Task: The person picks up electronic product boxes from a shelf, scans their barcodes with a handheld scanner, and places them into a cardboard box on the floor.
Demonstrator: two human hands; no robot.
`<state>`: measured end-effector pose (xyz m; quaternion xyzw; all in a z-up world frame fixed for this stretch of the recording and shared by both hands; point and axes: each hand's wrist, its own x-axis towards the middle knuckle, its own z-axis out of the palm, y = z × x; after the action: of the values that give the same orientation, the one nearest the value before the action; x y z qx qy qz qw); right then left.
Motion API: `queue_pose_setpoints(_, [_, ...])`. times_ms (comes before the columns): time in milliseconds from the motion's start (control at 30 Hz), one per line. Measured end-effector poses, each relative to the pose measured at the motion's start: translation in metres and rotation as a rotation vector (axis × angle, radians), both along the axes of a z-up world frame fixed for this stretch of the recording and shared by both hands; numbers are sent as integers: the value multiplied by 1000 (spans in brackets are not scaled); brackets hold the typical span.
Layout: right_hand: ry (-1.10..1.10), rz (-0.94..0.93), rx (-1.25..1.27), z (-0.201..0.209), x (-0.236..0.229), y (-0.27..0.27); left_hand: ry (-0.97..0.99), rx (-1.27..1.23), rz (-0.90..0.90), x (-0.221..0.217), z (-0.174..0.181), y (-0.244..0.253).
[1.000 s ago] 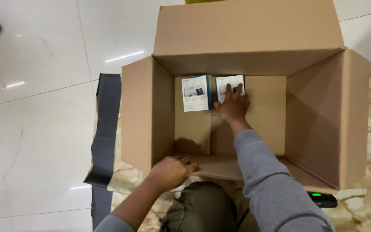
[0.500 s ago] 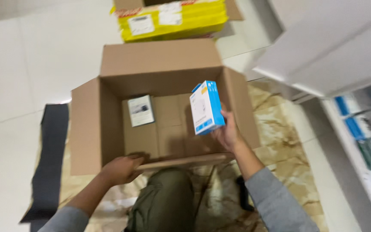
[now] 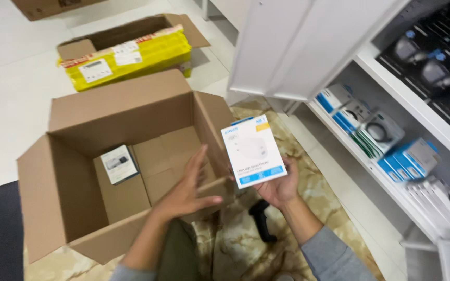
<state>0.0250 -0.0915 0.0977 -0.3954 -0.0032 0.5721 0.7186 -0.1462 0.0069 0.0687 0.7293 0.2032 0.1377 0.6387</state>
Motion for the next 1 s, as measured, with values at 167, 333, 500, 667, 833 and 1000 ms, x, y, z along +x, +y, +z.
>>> queue_pose_setpoints(167, [6, -64, 25, -84, 53, -21, -328, 161, 66, 66, -22, -33])
queue_pose_setpoints(333, [-172, -60, -22, -80, 65, -28, -378, 160, 226, 83, -61, -34])
queue_pose_setpoints(500, [-835, 200, 62, -53, 60, -29, -432, 299, 233, 85, -68, -26])
queue_pose_setpoints(667, [-719, 147, -59, -69, 68, -20, -385, 339, 250, 84, -66, -26])
queue_pose_setpoints(833, [-688, 188, -149, -65, 69, -13, -335, 414, 258, 87, -92, -11])
queue_pose_setpoints(1000, [-718, 123, -325, -165, 128, -24, -400, 402, 308, 85, -98, 3])
